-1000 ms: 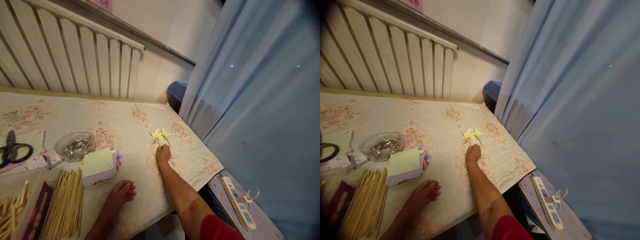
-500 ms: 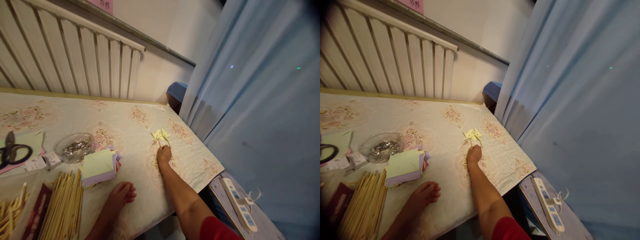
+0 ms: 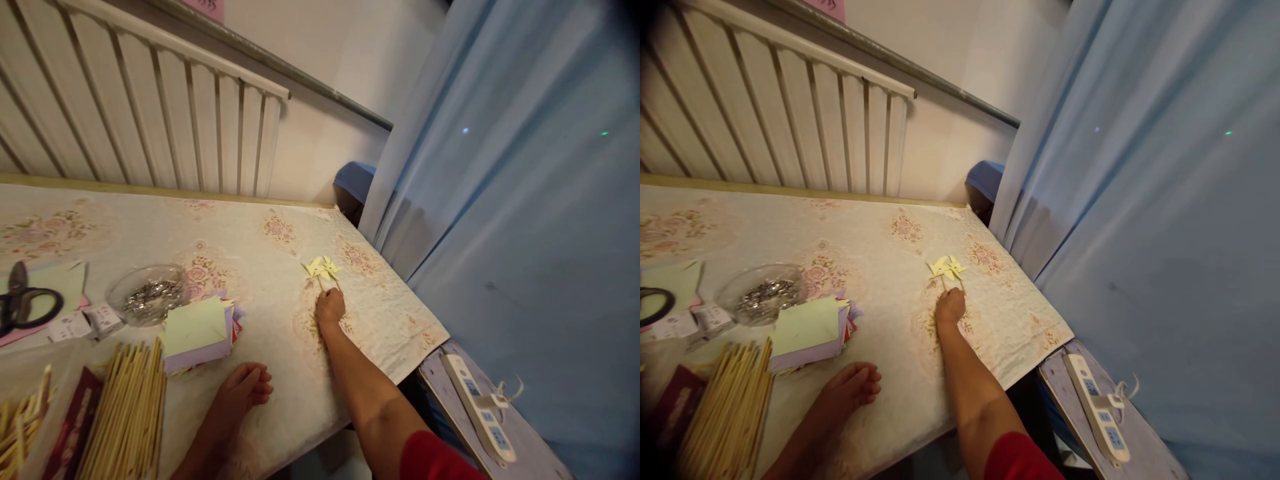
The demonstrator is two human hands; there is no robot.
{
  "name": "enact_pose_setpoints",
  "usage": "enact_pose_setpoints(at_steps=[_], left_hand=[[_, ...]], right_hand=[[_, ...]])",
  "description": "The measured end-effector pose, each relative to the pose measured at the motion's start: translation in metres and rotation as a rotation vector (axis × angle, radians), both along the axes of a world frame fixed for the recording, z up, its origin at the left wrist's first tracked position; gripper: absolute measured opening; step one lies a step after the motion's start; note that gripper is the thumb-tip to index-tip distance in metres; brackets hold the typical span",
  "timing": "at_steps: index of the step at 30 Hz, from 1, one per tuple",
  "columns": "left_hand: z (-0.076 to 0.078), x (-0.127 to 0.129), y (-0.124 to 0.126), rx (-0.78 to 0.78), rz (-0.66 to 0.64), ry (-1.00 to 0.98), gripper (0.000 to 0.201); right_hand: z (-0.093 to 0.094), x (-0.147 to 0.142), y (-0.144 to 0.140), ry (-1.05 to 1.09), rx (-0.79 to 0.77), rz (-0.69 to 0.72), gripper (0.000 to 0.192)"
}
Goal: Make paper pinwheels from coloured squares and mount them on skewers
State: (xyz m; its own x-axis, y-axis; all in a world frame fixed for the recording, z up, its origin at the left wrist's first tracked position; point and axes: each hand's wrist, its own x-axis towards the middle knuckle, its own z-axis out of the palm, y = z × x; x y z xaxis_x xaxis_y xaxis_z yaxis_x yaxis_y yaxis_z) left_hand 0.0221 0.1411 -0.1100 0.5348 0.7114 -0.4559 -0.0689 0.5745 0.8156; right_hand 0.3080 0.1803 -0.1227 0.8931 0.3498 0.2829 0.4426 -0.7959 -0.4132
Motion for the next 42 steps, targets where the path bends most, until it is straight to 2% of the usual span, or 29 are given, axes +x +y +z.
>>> enact_pose_setpoints(at_steps=[8, 16, 22, 28, 33, 39, 42], left_hand=[[-0.002, 0.001, 0.0, -0.007, 0.01, 0.006, 0.038], [0.006, 0.003, -0.002, 0.006, 0.028, 0.026, 0.037], [0.011, 0.001, 0.0, -0.02, -0.009, 0.001, 0.04], [0.007, 0.002, -0.002, 0.004, 0.012, 0.001, 0.036], [0.015, 0.002, -0.006, -0.002, -0.007, -0.013, 0.035], [0.023, -0.002, -0.013, 0.042, -0.024, -0.039, 0.03], [0.021, -0.003, -0.015, 0.055, -0.031, -0.041, 0.025]], right_hand=[[0.002, -0.001, 0.0, 0.012, -0.004, -0.004, 0.023], [0.006, -0.004, -0.002, 0.013, 0.005, 0.011, 0.023], [0.005, -0.004, -0.003, 0.002, 0.027, 0.012, 0.022], [0.006, -0.007, -0.006, -0.017, 0.073, 0.024, 0.02], [0.01, -0.015, -0.02, -0.019, 0.125, 0.069, 0.023], [0.011, -0.035, -0.051, 0.013, 0.155, 0.16, 0.022], [0.008, -0.051, -0.064, 0.032, 0.162, 0.283, 0.023]])
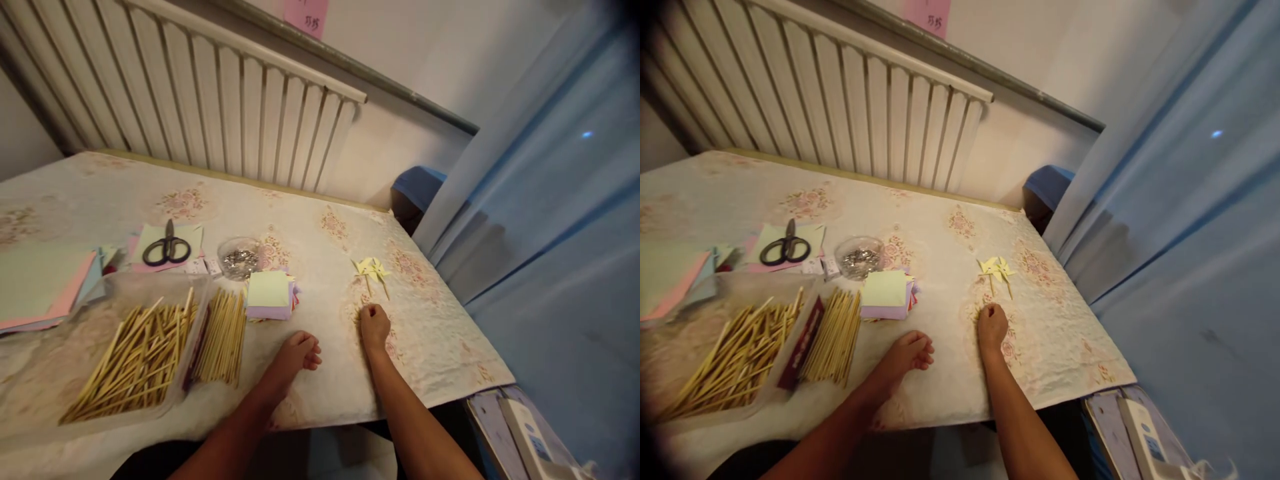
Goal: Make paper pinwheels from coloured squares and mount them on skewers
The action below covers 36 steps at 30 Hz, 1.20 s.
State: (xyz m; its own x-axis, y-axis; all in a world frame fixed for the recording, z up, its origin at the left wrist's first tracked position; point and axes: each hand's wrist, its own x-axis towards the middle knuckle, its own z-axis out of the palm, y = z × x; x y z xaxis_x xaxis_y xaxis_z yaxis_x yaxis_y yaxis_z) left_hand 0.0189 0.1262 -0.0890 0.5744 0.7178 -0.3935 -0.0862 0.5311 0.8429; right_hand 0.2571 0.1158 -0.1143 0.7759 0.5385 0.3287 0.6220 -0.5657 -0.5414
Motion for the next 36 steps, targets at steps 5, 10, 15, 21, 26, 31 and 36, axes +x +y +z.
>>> enact_pose_setpoints(at_steps=[5, 10, 15, 21, 26, 31, 36], left_hand=[[0.001, -0.002, -0.002, 0.028, 0.019, 0.012, 0.018], [0.008, -0.007, -0.003, 0.059, 0.036, 0.027, 0.02], [0.008, -0.009, -0.003, 0.049, 0.099, -0.01, 0.021], [0.005, -0.012, 0.001, -0.028, 0.217, -0.048, 0.02], [0.008, -0.015, 0.002, -0.121, 0.263, -0.086, 0.014], [0.01, -0.017, 0.003, -0.161, 0.286, -0.141, 0.013], [0.01, -0.017, 0.003, -0.189, 0.313, -0.142, 0.011]], right_hand=[[-0.003, -0.028, -0.01, 0.001, -0.023, 0.141, 0.022], [-0.003, -0.052, -0.011, 0.053, -0.011, 0.176, 0.022], [0.008, -0.074, 0.004, 0.203, 0.095, 0.309, 0.02], [0.047, -0.114, 0.041, 0.093, 0.156, 0.642, 0.019], [0.067, -0.146, 0.066, -0.162, 0.028, 1.051, 0.029], [0.065, -0.163, 0.081, -0.37, -0.228, 1.217, 0.054], [0.063, -0.172, 0.084, -0.421, -0.395, 1.179, 0.04]])
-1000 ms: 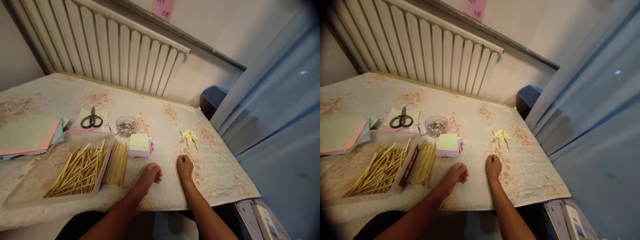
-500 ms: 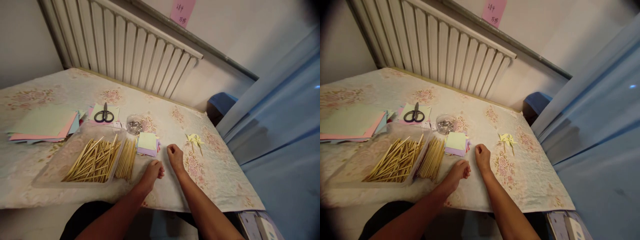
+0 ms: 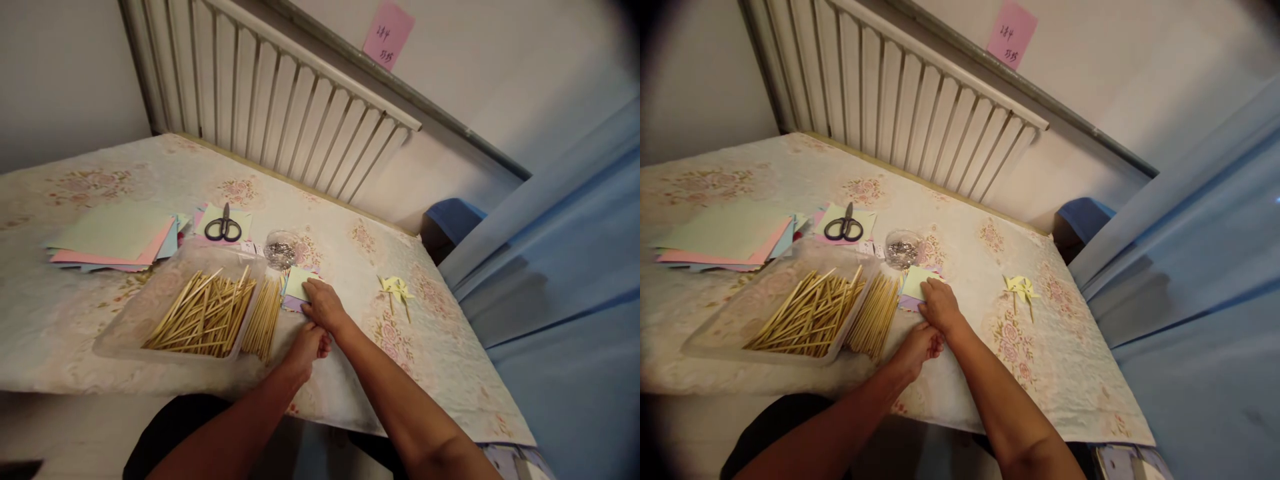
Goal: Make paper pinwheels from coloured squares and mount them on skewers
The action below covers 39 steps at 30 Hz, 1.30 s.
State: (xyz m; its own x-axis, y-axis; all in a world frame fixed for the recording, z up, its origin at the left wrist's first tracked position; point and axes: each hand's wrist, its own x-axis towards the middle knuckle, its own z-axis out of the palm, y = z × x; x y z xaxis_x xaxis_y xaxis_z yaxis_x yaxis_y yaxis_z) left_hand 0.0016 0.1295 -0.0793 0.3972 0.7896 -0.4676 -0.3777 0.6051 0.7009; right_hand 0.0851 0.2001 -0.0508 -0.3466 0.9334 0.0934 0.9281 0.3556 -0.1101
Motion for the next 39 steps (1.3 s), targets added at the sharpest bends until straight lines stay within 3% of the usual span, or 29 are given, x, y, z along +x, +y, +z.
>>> enact_pose_setpoints(at_steps=[9, 14, 19, 24, 28, 32, 39], left_hand=[[-0.004, -0.001, 0.009, 0.034, 0.046, 0.088, 0.006], [-0.001, -0.005, 0.015, 0.137, 0.12, 0.158, 0.002], [0.002, -0.007, 0.017, 0.291, 0.228, 0.226, 0.001], [0.005, -0.011, 0.029, 0.287, 0.263, 0.143, 0.028], [0.009, -0.013, 0.039, 0.2, 0.264, -0.025, 0.05], [0.009, -0.016, 0.044, 0.097, 0.272, -0.074, 0.064], [0.007, -0.017, 0.044, 0.124, 0.254, -0.044, 0.066]], right_hand=[[-0.002, -0.001, 0.003, -0.117, -0.016, -0.032, 0.016], [0.001, -0.001, 0.004, -0.15, -0.004, -0.169, 0.025], [0.008, -0.001, 0.005, -0.127, 0.009, -0.212, 0.03], [0.012, -0.003, 0.005, -0.091, 0.026, -0.219, 0.029], [0.016, -0.001, 0.006, 0.012, 0.052, -0.245, 0.028], [0.019, 0.014, 0.013, 0.212, 0.114, -0.317, 0.031], [0.019, 0.065, 0.024, 0.538, 0.281, -0.554, 0.032]])
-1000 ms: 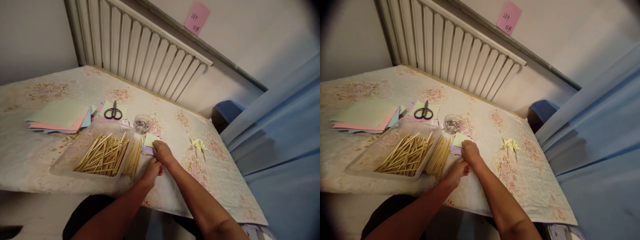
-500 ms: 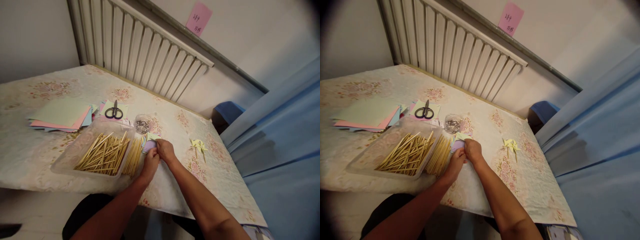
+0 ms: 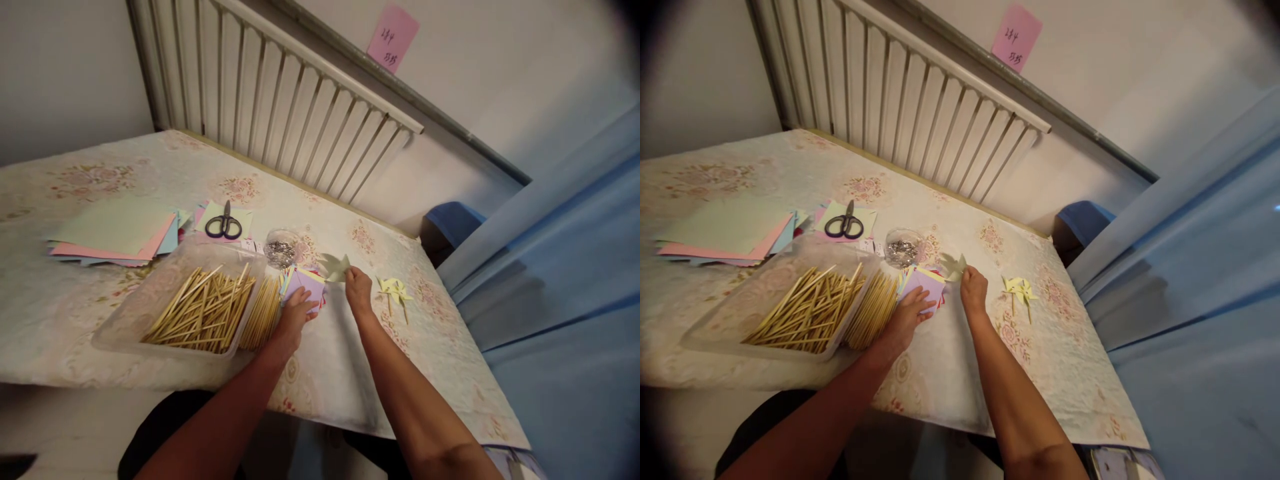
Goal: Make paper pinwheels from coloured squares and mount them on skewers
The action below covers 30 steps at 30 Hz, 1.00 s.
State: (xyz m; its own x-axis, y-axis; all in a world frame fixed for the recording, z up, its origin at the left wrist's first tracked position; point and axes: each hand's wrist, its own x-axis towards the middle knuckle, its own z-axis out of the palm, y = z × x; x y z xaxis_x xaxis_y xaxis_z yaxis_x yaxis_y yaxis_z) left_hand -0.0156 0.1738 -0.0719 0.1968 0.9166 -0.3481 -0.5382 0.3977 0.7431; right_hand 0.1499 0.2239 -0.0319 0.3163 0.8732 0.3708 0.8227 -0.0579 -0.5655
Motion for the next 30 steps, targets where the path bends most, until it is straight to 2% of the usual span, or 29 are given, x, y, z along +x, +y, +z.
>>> enact_pose_setpoints(at_steps=[3, 7, 13, 17, 24, 30], left_hand=[[-0.002, 0.001, 0.0, 0.026, -0.02, 0.044, 0.055], [-0.002, 0.003, -0.004, 0.072, -0.093, 0.094, 0.044], [0.002, 0.002, -0.012, 0.133, -0.22, 0.007, 0.047], [0.003, 0.003, -0.013, 0.114, -0.26, -0.118, 0.042], [0.009, 0.006, -0.013, 0.242, -0.308, -0.262, 0.046], [0.002, 0.008, -0.014, 0.132, -0.375, -0.187, 0.05]], right_hand=[[0.0, 0.015, -0.007, 0.322, 0.019, -0.055, 0.027], [-0.002, 0.021, -0.031, 0.818, 0.011, -0.074, 0.018], [-0.003, 0.011, -0.076, 1.101, -0.073, -0.046, 0.025], [-0.001, 0.002, -0.097, 1.195, -0.156, 0.038, 0.024], [0.003, -0.004, -0.115, 1.181, -0.235, 0.129, 0.028], [-0.003, -0.004, -0.117, 1.07, -0.259, 0.142, 0.025]])
